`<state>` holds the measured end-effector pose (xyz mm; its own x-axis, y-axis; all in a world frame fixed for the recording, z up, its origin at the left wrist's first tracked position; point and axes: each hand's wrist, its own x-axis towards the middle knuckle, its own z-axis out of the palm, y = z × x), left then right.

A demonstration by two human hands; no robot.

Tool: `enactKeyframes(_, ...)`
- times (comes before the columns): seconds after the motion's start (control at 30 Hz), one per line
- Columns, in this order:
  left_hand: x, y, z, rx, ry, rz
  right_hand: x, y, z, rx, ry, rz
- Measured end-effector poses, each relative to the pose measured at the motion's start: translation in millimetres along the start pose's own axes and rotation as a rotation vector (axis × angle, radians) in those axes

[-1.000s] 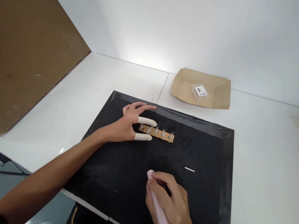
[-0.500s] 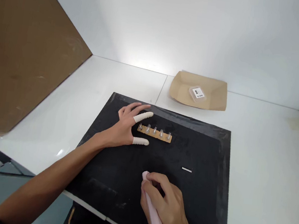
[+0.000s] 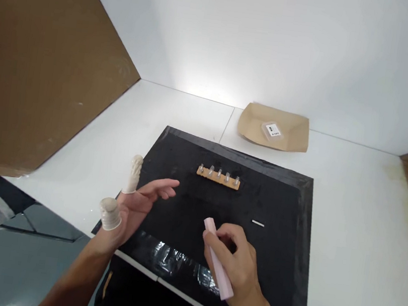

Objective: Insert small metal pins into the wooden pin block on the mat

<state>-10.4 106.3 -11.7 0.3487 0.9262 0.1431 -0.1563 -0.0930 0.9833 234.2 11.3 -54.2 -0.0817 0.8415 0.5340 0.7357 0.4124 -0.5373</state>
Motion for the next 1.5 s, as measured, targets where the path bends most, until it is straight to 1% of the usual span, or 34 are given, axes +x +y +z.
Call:
enactKeyframes(0.1, -6.0, 5.3, 12.2, -0.121, -0.097, 0.002, 10.5, -3.2, -4.9, -0.023, 0.038, -0.001)
enactKeyframes(0.23, -12.2, 20.8, 20.5, -0.114, -0.241, -0.029, 18.7, -13.7, -19.4, 0.071, 0.056, 0.001)
enactKeyframes(0.3, -16.9, 29.2, 23.8, -0.081, -0.31, -0.052, 17.1, -21.7, -25.9, 0.151, 0.074, 0.097)
enactKeyframes(0.37, -22.1, 36.0, 28.2, -0.052, -0.366, -0.059, 13.3, -31.2, -30.2, 0.251, 0.108, 0.246)
enactKeyframes(0.43, -26.5, 40.2, 33.6, -0.029, -0.404, -0.055, 9.5, -41.4, -32.6, 0.354, 0.195, 0.356)
enactKeyframes(0.53, -28.9, 40.2, 43.0, -0.011, -0.49, -0.039, 6.4, -55.5, -34.6, 0.433, 0.332, 0.407)
enactKeyframes(0.63, -26.5, 33.4, 52.8, -0.052, -0.581, 0.01, 6.6, -64.7, -35.9, 0.462, 0.389, 0.446)
enactKeyframes(0.7, -23.8, 28.5, 58.8, -0.064, -0.611, 0.02, 7.8, -67.6, -36.2, 0.478, 0.408, 0.491)
enactKeyframes(0.77, -20.9, 25.5, 64.4, -0.043, -0.639, -0.001, 8.6, -68.5, -36.0, 0.49, 0.412, 0.534)
enactKeyframes(0.87, -16.0, 24.1, 73.1, -0.019, -0.68, 0.015, 7.6, -68.1, -35.1, 0.533, 0.426, 0.566)
enactKeyframes(1.03, -8.3, 19.2, 88.4, -0.003, -0.759, 0.153, 2.6, -65.9, -34.9, 0.62, 0.443, 0.609)
enactKeyframes(1.13, -6.7, 13.0, 95.1, -0.001, -0.752, 0.228, -0.2, -64.1, -37.8, 0.64, 0.453, 0.632)
enactKeyframes(1.37, -8.3, 0.9, 103.8, 0.023, -0.765, 0.191, 2.1, -60.6, -44.3, 0.631, 0.473, 0.682)
enactKeyframes(1.5, -10.3, -2.2, 109.5, 0.05, -0.763, 0.122, 4.0, -58.2, -44.1, 0.665, 0.519, 0.727)
